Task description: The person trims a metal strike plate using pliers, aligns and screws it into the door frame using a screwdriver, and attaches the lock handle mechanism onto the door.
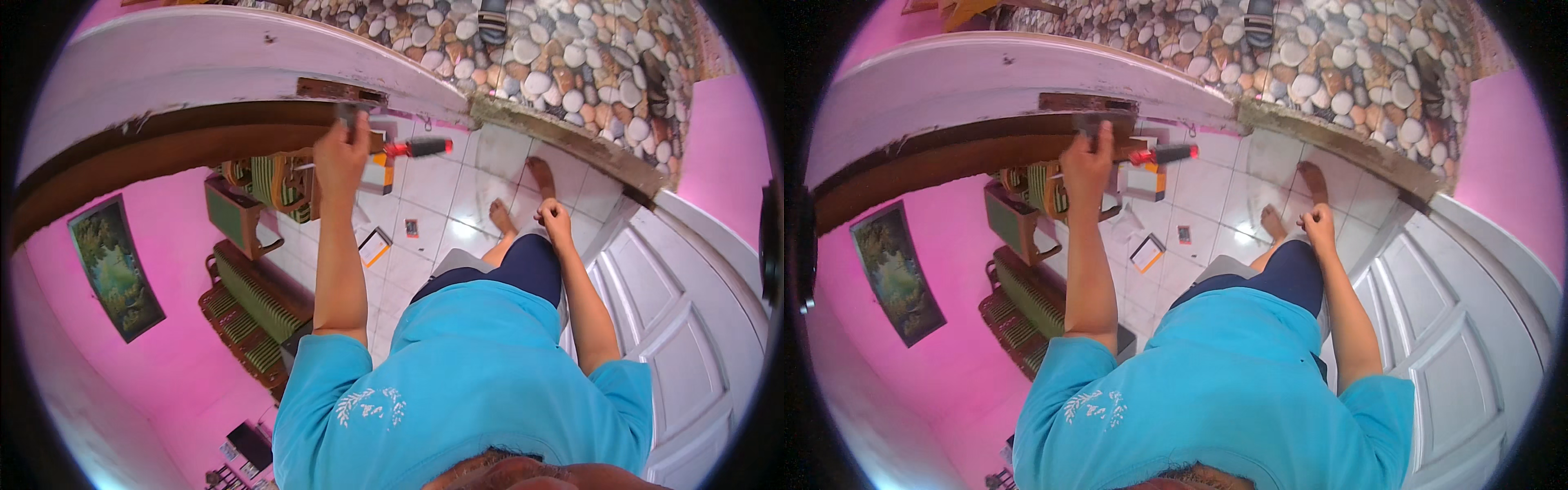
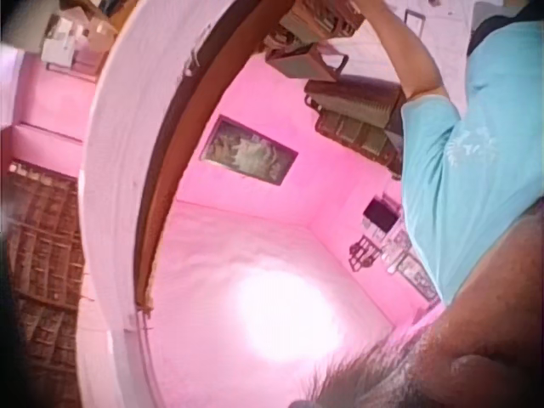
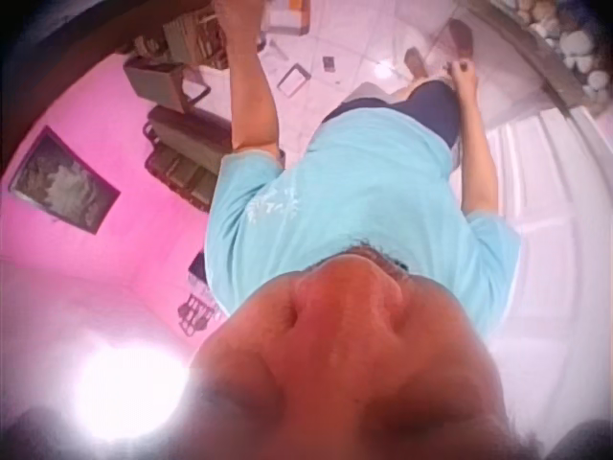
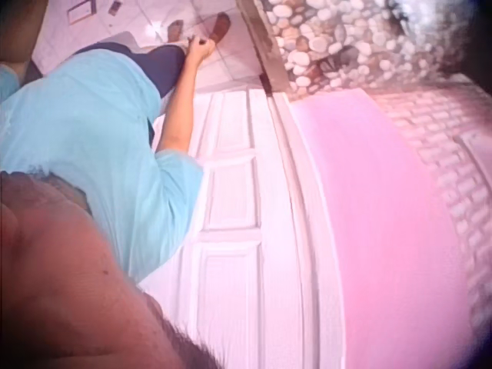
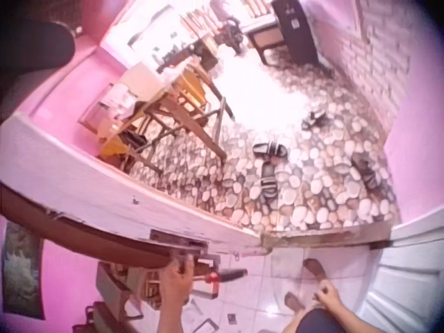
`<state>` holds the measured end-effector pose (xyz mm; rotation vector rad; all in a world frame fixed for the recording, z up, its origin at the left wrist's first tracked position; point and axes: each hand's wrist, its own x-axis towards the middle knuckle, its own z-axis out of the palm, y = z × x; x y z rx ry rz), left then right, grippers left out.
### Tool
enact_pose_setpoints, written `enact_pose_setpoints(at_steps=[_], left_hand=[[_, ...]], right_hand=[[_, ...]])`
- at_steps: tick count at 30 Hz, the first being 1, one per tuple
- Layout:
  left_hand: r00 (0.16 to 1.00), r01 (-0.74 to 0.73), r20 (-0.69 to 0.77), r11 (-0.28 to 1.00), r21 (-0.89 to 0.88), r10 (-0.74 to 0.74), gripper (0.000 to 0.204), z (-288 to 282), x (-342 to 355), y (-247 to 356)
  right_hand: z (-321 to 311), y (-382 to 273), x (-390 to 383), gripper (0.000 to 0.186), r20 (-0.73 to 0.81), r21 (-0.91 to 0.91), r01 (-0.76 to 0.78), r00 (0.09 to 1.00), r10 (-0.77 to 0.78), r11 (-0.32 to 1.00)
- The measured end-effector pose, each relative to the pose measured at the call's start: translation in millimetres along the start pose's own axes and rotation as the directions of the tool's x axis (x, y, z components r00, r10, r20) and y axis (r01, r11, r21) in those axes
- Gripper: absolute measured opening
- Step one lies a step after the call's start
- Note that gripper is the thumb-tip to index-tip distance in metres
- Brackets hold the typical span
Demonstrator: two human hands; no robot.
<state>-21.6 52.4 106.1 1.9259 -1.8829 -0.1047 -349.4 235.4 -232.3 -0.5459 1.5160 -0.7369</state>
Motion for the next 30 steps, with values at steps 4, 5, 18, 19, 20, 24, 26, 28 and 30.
enact_pose_setpoints(at_steps=[4, 5, 18, 19, 20, 24, 26, 28, 30], left_hand=[[0.982, -0.004, 0.187, 1.0, 0.03, -0.002, 0.039, 12, -55, -1], [0.974, 0.025, 0.225, 0.999, 0.027, -0.031, 0.037, 12, -68, 6], [0.927, 0.325, 0.327, 0.83, -0.454, -0.184, 0.035, -16, -157, 12], [0.936, 0.316, 0.297, 0.824, -0.471, -0.189, 0.035, -19, -161, 6], [0.932, 0.323, 0.307, 0.83, -0.455, -0.194, 0.035, -21, -165, -1], [0.894, 0.423, 0.363, 0.766, -0.484, -0.263, 0.036, -51, -176, -2], [0.911, 0.412, 0.299, 0.672, -0.616, -0.284, 0.035, -30, -193, -18], [0.91, 0.414, 0.295, 0.588, -0.695, -0.292, 0.031, -30, -200, -23], [0.885, 0.453, 0.271, 0.569, -0.686, -0.379, 0.032, -30, -204, -20]], right_hand=[[-22, -52, -38, 0.01, -0.002, 0.057, 0.006, 1.0, -0.006, 0.998], [-21, -69, -47, 0.01, 0.02, 0.083, -0.002, 1.0, 0.001, 0.997], [77, -262, -93, 0.022, 0.557, 0.074, 0.027, 0.828, -0.064, 0.997], [85, -266, -90, 0.024, 0.647, -0.087, 0.117, 0.762, -0.033, 0.989], [96, -271, -99, 0.024, 0.649, -0.106, 0.13, 0.761, -0.03, 0.986], [153, -275, -131, 0.029, 0.829, -0.215, 0.795, 0.455, -0.324, 0.567], [170, -278, -136, 0.03, 0.904, -0.151, 0.823, 0.339, -0.261, 0.547], [181, -288, -138, 0.027, 0.966, -0.238, 0.823, 0.257, 0.035, 0.516], [188, -287, -132, 0.025, 0.973, -0.212, 0.816, 0.225, 0.042, 0.539]])
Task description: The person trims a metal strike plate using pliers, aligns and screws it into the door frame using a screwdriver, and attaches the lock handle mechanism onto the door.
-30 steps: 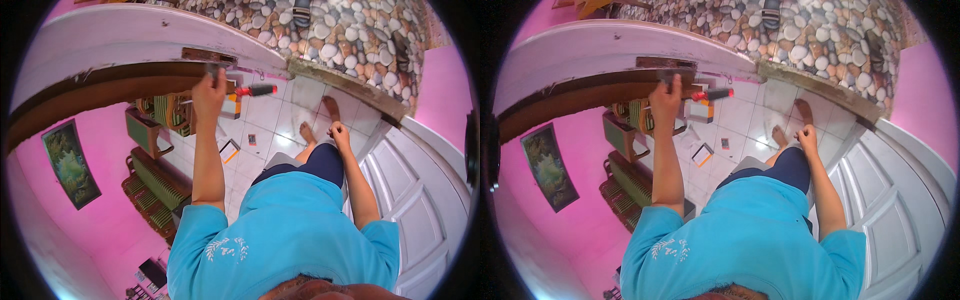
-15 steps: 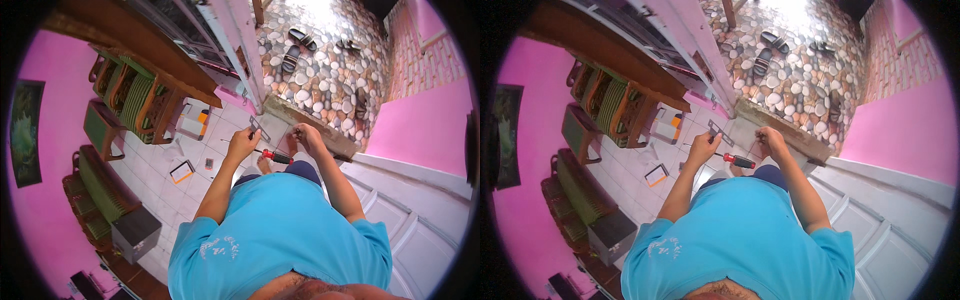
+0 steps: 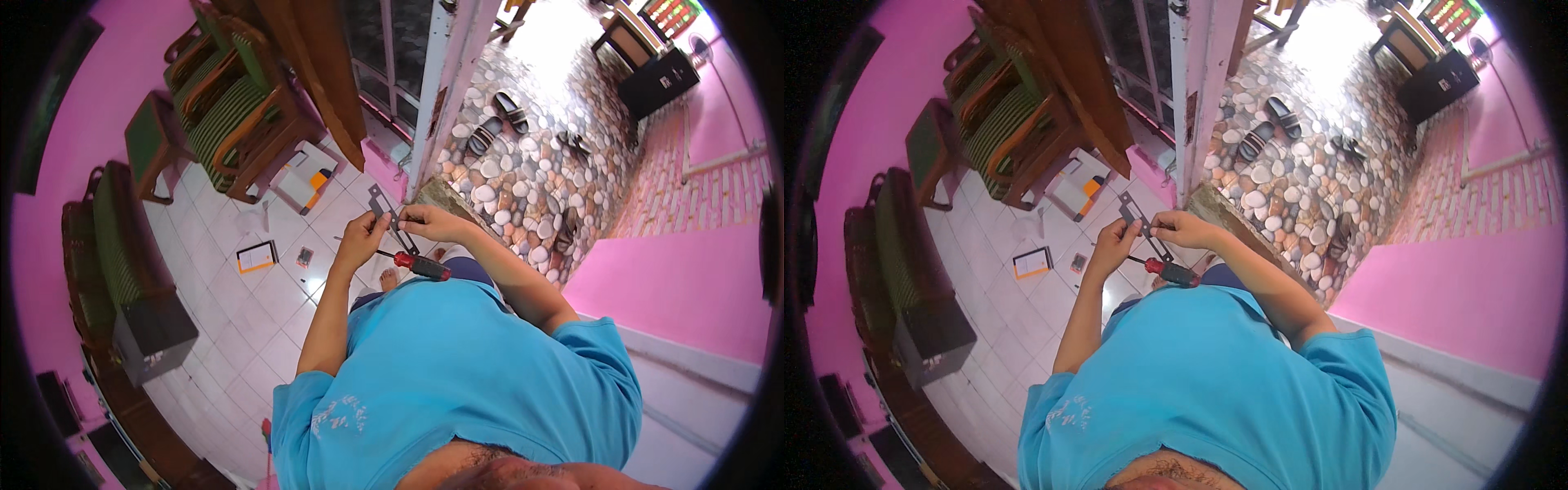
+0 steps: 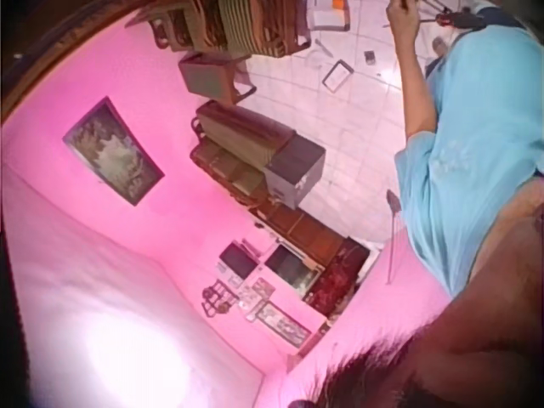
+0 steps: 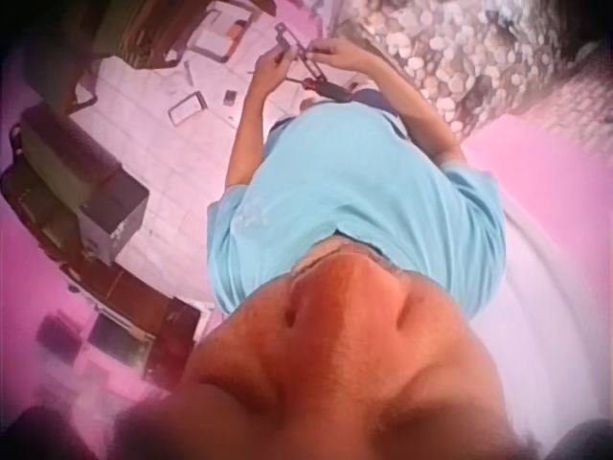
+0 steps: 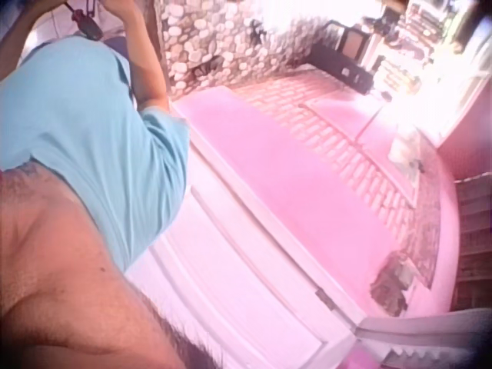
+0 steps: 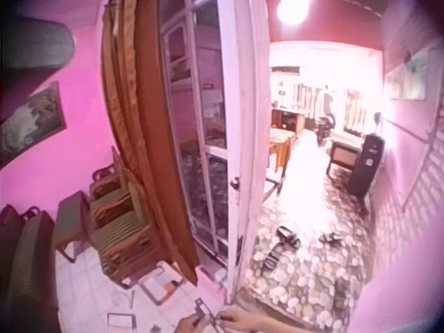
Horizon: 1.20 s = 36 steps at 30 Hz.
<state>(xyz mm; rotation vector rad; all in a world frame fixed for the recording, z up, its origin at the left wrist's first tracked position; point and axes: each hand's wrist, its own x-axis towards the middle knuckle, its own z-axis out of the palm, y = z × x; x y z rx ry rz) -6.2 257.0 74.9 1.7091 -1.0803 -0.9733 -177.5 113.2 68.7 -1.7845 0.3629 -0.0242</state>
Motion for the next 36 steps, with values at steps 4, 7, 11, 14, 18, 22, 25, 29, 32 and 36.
enact_pose_setpoints(at_steps=[4, 7, 11, 14, 18, 22, 25, 29, 32, 36], left_hand=[[0.972, 0.043, -0.231, 0.999, 0.03, -0.035, 0.036, 18, -8, 11], [0.934, 0.075, -0.352, 0.997, 0.018, -0.064, 0.036, 41, -11, 42], [0.921, 0.15, -0.375, 0.985, 0.08, -0.11, 0.033, 68, -8, 50], [0.916, 0.174, -0.383, 0.977, 0.12, -0.116, 0.032, 90, -9, 59], [0.896, 0.135, -0.441, 0.977, 0.168, -0.048, 0.028, 112, 3, 67], [0.884, 0.179, -0.467, 0.944, 0.277, -0.031, 0.027, 112, 34, 86], [0.872, 0.107, -0.483, 0.929, 0.355, 0.085, 0.027, 108, 73, 104], [0.851, 0.089, -0.504, 0.906, 0.413, 0.146, 0.032, 98, 114, 110], [0.853, 0.114, -0.495, 0.867, 0.486, 0.165, 0.038, 86, 139, 119], [0.867, 0.109, -0.457, 0.817, 0.567, 0.201, 0.042, 81, 160, 136]], right_hand=[[-8, 8, 7, 0.021, -0.001, 0.08, 0.065, 0.998, -0.065, 0.995], [-25, 37, 8, 0.021, -0.19, 0.113, 0.11, 0.978, -0.087, 0.988], [-78, 50, 13, 0.023, -0.439, 0.185, 0.095, 0.898, -0.004, 0.978], [-125, 56, 26, 0.023, -0.513, 0.134, 0.07, 0.858, 0.009, 0.989], [-162, 56, 41, 0.023, -0.532, -0.057, 0.188, 0.825, -0.189, 0.981], [-173, 47, 43, 0.026, -0.493, -0.078, 0.125, 0.858, -0.147, 0.989], [-181, 55, 51, 0.028, -0.541, -0.096, 0.126, 0.826, -0.158, 0.987], [-179, 45, 55, 0.029, -0.533, -0.118, 0.155, 0.824, -0.194, 0.981], [-180, 35, 57, 0.029, -0.543, -0.126, 0.175, 0.811, -0.215, 0.977], [-182, 34, 57, 0.029, -0.58, -0.153, 0.139, 0.789, -0.203, 0.978]])
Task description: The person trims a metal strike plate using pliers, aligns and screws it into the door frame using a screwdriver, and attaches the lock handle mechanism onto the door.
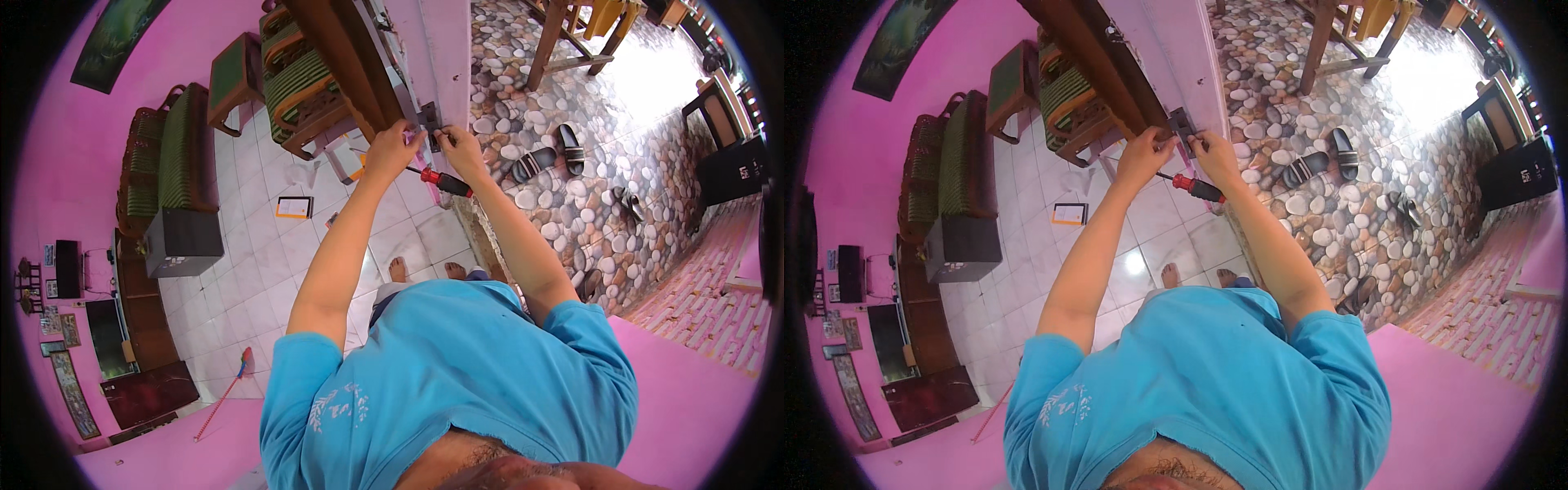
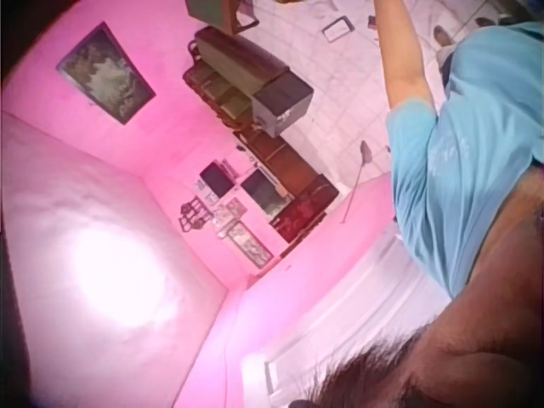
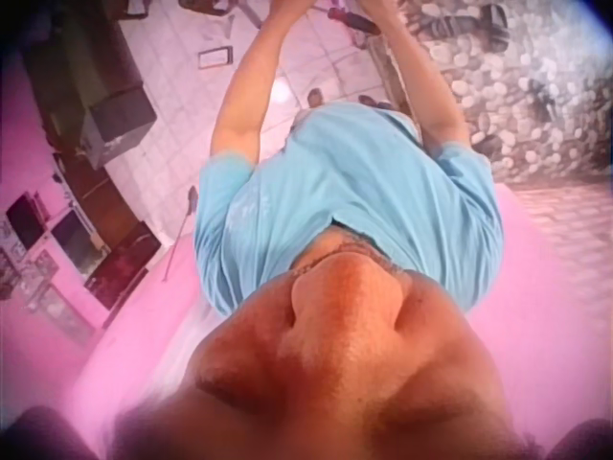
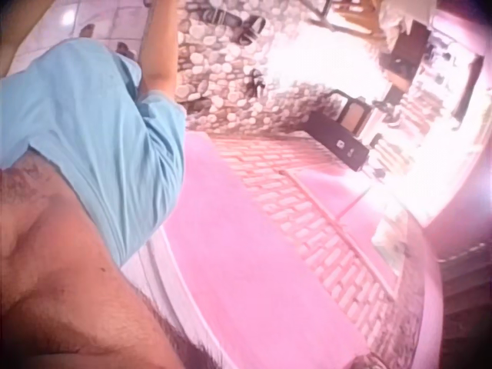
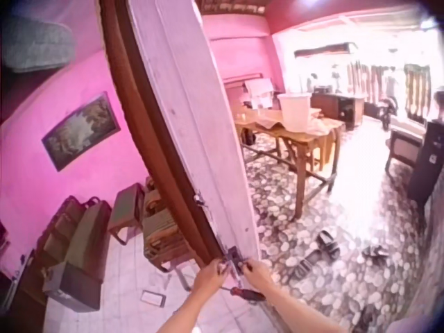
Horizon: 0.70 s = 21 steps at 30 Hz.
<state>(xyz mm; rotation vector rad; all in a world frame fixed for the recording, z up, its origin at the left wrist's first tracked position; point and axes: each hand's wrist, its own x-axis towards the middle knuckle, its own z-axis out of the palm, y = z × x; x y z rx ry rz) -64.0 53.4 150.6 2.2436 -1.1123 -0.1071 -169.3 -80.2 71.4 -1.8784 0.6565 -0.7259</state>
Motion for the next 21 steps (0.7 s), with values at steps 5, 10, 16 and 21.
enact_pose_setpoints(at_steps=[5, 10, 16, 21], left_hand=[[0.998, -0.057, -0.005, 0.998, 0.041, 0.057, 0.04, 7, 18, -4], [0.995, -0.096, 0.008, 0.991, 0.088, 0.096, 0.039, 10, 25, -6], [0.994, -0.103, -0.033, 0.99, 0.101, 0.106, 0.037, 8, 24, 0], [0.997, -0.071, 0.01, 0.985, 0.159, 0.07, 0.035, 4, 26, 5]], right_hand=[[0, -4, -2, 0.032, -0.021, -0.083, -0.015, 1.0, 0.013, 0.996], [-2, -8, -2, 0.037, -0.047, -0.219, -0.114, 0.993, 0.106, 0.969], [-10, -6, -2, 0.04, -0.104, -0.249, -0.158, 0.985, 0.136, 0.955], [-13, 41, -6, 0.037, 0.041, -0.242, -0.108, 0.992, 0.121, 0.964]])
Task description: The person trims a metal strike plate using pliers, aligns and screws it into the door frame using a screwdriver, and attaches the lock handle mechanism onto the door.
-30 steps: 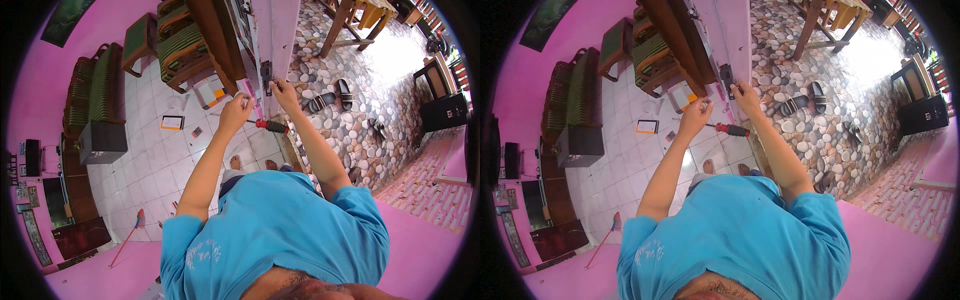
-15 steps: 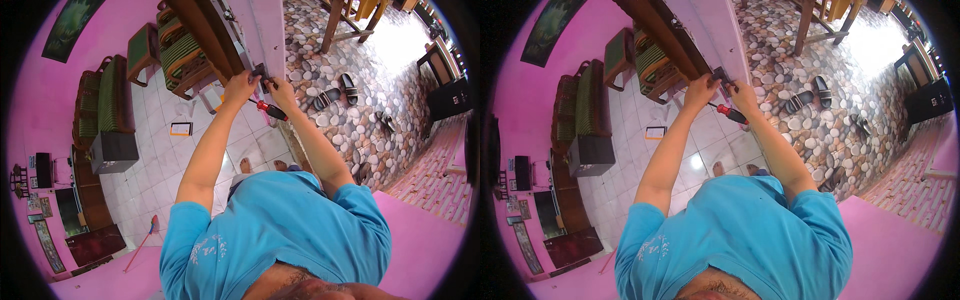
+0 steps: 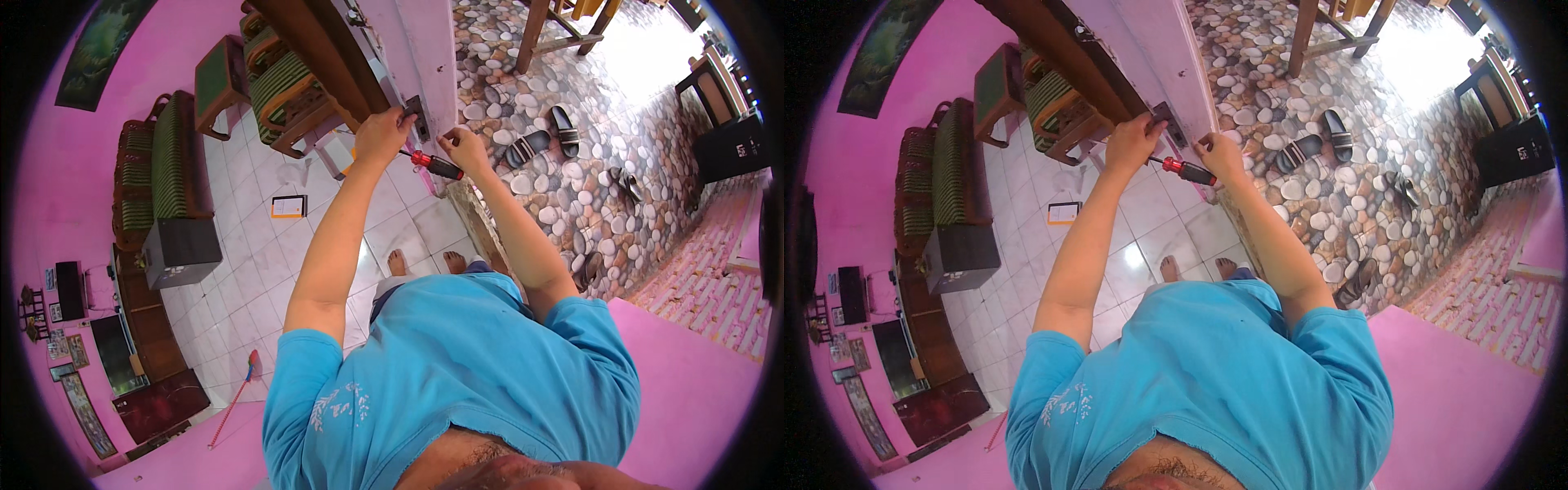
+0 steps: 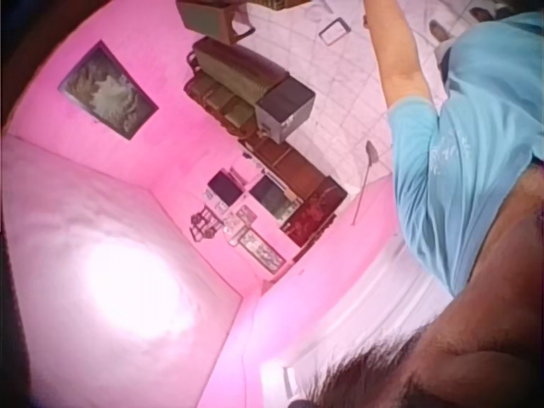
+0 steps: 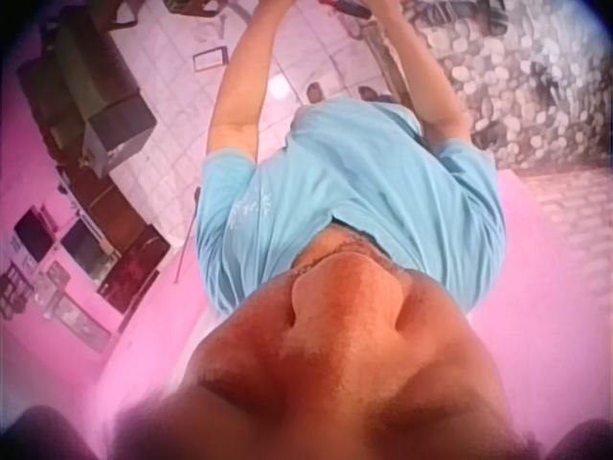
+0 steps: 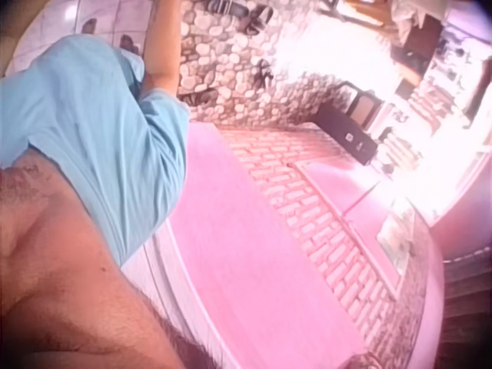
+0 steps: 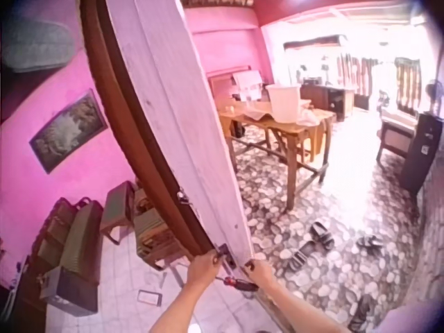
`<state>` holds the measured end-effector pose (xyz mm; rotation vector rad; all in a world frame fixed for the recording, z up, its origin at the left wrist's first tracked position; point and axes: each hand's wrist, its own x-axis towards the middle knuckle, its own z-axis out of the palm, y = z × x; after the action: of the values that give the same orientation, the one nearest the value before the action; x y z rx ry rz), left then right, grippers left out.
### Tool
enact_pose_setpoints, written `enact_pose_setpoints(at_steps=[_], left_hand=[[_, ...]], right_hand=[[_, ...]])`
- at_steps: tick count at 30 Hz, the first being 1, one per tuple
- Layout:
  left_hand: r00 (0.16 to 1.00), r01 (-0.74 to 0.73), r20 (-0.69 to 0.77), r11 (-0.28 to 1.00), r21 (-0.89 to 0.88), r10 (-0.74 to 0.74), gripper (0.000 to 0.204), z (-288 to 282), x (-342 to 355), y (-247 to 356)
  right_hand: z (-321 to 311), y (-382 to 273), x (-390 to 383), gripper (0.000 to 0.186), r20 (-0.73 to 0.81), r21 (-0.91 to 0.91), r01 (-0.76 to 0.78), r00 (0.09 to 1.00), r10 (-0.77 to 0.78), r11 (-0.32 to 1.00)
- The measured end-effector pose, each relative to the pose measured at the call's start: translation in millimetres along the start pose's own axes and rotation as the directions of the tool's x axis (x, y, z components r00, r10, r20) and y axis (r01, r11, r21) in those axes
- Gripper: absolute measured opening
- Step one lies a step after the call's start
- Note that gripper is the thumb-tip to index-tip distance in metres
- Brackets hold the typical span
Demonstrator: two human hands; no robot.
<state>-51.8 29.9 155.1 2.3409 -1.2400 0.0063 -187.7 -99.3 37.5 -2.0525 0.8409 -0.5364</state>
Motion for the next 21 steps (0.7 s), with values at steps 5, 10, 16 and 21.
enact_pose_setpoints(at_steps=[5, 10, 16, 21], left_hand=[[1.0, -0.005, 0.014, 1.0, 0.025, 0.004, 0.035, 0, 1, 1], [0.999, 0.016, 0.036, 0.998, 0.063, -0.018, 0.035, 4, 0, 0], [0.997, -0.067, 0.037, 0.995, 0.078, 0.064, 0.038, -2, -11, -7], [0.995, 0.019, 0.103, 0.996, -0.092, -0.01, 0.038, -14, -59, -25]], right_hand=[[22, 31, 6, 0.037, 0.166, 0.17, -0.056, 0.986, 0.028, 0.984], [37, 39, 7, 0.038, 0.198, 0.251, -0.119, 0.978, 0.07, 0.961], [44, 45, 7, 0.04, 0.19, 0.255, -0.107, 0.98, 0.059, 0.961], [39, 52, -21, 0.041, 0.219, 0.213, -0.147, 0.971, 0.099, 0.966]])
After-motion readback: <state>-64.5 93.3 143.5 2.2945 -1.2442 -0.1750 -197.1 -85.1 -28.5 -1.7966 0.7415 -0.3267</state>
